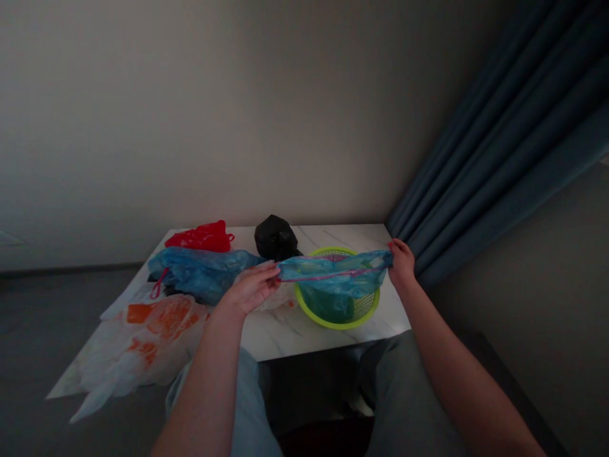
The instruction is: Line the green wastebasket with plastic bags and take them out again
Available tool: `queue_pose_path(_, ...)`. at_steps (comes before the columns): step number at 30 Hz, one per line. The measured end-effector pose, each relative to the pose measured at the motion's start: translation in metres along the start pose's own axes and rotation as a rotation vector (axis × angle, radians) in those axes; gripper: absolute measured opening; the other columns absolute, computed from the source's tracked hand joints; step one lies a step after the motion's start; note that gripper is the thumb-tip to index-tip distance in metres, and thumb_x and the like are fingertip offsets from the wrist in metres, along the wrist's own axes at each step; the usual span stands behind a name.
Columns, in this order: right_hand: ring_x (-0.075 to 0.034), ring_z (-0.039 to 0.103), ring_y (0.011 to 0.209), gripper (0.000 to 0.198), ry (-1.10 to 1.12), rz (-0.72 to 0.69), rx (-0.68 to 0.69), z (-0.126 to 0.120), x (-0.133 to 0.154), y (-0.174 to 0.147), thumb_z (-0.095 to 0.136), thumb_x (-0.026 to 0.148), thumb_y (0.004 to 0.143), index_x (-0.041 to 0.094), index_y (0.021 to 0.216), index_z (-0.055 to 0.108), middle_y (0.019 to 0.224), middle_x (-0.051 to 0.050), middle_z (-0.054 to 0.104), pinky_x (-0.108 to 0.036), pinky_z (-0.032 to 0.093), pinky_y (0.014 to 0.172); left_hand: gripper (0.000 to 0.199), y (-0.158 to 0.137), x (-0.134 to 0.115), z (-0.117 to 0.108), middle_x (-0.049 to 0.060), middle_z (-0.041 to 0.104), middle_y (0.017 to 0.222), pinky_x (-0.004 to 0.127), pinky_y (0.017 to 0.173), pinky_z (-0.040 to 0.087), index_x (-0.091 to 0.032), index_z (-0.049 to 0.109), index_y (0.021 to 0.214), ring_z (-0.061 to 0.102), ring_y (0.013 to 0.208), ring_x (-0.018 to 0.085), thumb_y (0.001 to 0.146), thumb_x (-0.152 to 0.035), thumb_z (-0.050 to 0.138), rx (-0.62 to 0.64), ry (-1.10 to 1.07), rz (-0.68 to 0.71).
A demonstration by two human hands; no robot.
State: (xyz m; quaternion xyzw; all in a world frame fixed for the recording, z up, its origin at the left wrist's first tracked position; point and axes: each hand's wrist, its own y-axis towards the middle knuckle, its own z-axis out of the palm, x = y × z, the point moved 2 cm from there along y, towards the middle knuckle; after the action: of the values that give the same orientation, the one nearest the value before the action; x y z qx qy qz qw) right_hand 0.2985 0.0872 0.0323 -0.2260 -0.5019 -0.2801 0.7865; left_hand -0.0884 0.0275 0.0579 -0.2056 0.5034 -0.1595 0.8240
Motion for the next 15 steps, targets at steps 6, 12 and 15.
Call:
queue_pose_path(6,-0.007,0.044,0.043,0.023,-0.026,0.093,-0.074,0.001,0.004,-0.01,0.066,0.022,0.081,0.021,0.064,0.051,0.049,0.008,0.049,-0.016,0.037,0.039,0.024,0.006,0.008,-0.003,0.003,0.069,0.075,0.017,0.052,0.047,-0.014,0.071,0.093,0.059,0.058,0.008,0.073,-0.001,0.071,0.018,0.071,0.008)
queue_pose_path(12,-0.008,0.042,0.038,0.026,0.037,0.289,0.027,0.002,0.003,-0.012,0.058,0.018,0.082,0.022,0.06,0.043,0.044,0.008,0.043,-0.018,0.036,0.037,0.023,0.011,0.016,-0.005,-0.005,0.056,0.054,0.017,0.038,0.026,-0.016,0.07,0.094,0.037,0.037,0.004,0.071,-0.017,0.077,-0.037,0.334,0.111)
queue_pose_path(15,-0.008,0.044,0.04,0.028,0.126,0.315,0.127,0.001,0.003,-0.011,0.056,0.016,0.079,0.022,0.058,0.038,0.045,0.007,0.042,-0.018,0.041,0.041,0.014,0.012,0.017,-0.004,-0.007,0.046,0.044,0.019,0.038,0.027,-0.018,0.066,0.078,0.037,0.034,0.006,0.074,-0.029,0.075,-0.158,0.491,0.155)
